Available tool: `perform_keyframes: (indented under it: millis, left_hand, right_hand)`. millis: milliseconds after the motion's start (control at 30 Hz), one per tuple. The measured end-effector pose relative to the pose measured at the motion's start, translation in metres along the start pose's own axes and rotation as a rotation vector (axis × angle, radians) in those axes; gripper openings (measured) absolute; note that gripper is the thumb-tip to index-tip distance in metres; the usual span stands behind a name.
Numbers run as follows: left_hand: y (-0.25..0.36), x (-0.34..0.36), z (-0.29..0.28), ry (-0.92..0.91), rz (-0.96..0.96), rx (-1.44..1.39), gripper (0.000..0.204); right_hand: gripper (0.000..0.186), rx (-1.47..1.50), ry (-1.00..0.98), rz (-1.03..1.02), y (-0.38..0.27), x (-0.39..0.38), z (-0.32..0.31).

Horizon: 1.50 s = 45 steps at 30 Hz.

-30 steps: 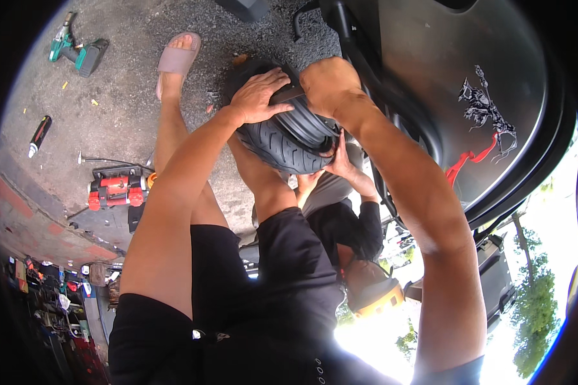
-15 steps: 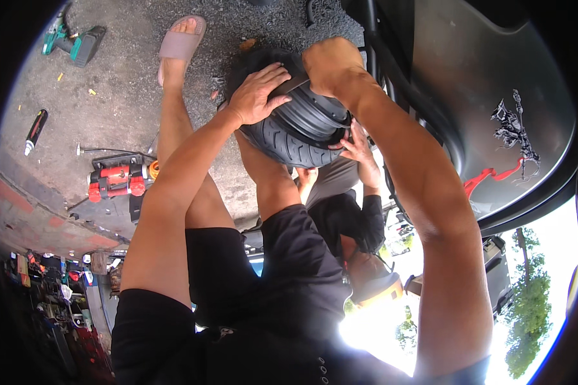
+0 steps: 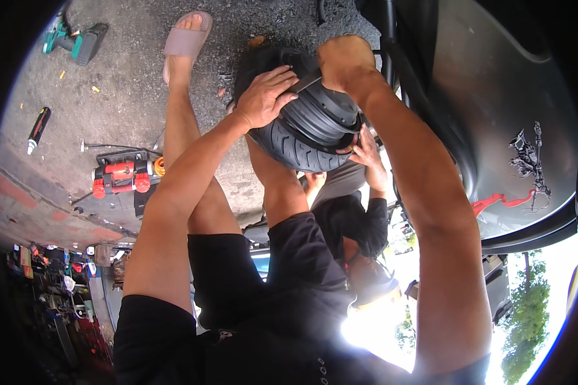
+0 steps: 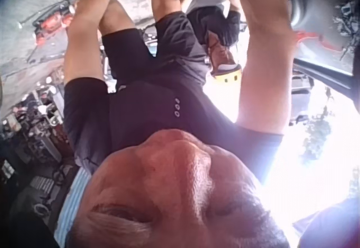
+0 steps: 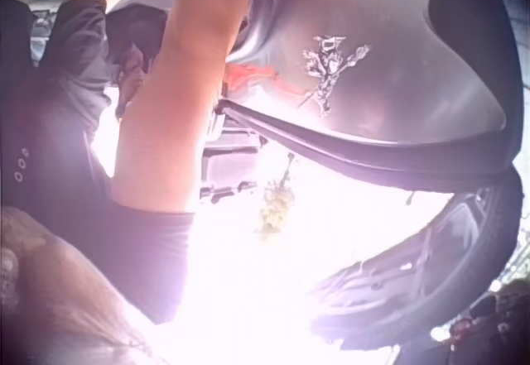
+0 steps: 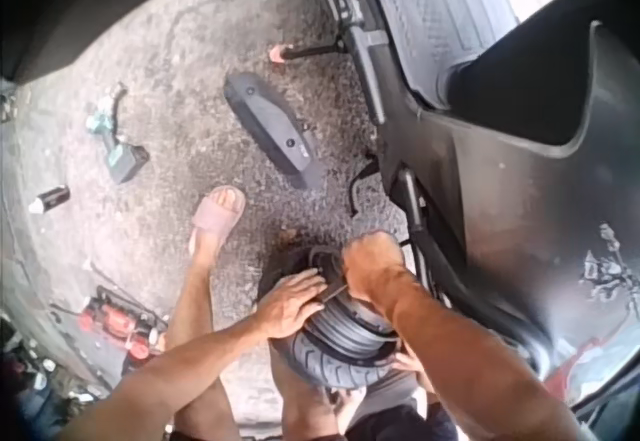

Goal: The person removes a motorcycle tire from the rim using a tire lever and hands, then installs a new tire onto the rim. The person uses a tire lever to pry the tire bead off and on, and rotates the tire to seat it around the rim.

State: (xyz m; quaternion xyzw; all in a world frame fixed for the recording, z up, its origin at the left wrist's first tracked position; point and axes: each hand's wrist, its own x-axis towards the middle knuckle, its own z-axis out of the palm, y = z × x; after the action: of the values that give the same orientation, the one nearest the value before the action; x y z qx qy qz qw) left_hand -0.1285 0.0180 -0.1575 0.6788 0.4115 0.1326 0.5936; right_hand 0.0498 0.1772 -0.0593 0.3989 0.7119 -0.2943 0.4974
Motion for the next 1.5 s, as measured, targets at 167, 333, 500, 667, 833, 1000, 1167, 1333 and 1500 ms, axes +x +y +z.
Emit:
perform_keyframes:
  millis: [167,333,500,667,833,1000,1167,1333,1500]
  left_hand:
    - [0.003,0.001,0.0,0.032,-0.022,-0.01,0.038]
    - [0.001,0.003,0.003,0.082,-0.013,-0.005,0.03]
    - [-0.004,0.001,0.006,0.095,-0.008,0.01,0.025]
    - [-0.001,0.004,0.004,0.13,0.017,0.01,0.022]
    - [-0.005,0.004,0.01,0.137,0.01,-0.027,0.021]
    - [-0.003,0.001,0.011,0.159,0.02,-0.019,0.02]
    - [-0.006,0.004,0.009,0.149,0.037,-0.034,0.019]
    - [-0.008,0.005,0.008,0.151,0.04,-0.033,0.018]
    - [-0.004,0.006,0.005,0.145,0.032,-0.061,0.017]
  right_hand:
    - [0.018,0.024,0.013,0.038,0.007,0.007,0.031]
    - [0.016,0.029,-0.008,0.074,0.013,0.021,0.062]
    - [0.019,-0.044,-0.149,0.072,0.002,0.007,0.044]
    - [0.023,0.055,-0.208,0.15,-0.005,-0.027,0.059]
    - [0.022,0.126,-0.073,0.223,-0.008,-0.035,0.074]
    - [0.02,0.295,-0.041,0.354,-0.022,-0.061,0.1]
    - [0.019,0.368,-0.023,0.406,-0.024,-0.063,0.101]
    - [0.022,0.455,0.081,0.448,-0.036,-0.079,0.129]
    - [0.025,0.47,0.045,0.408,-0.037,-0.082,0.127]
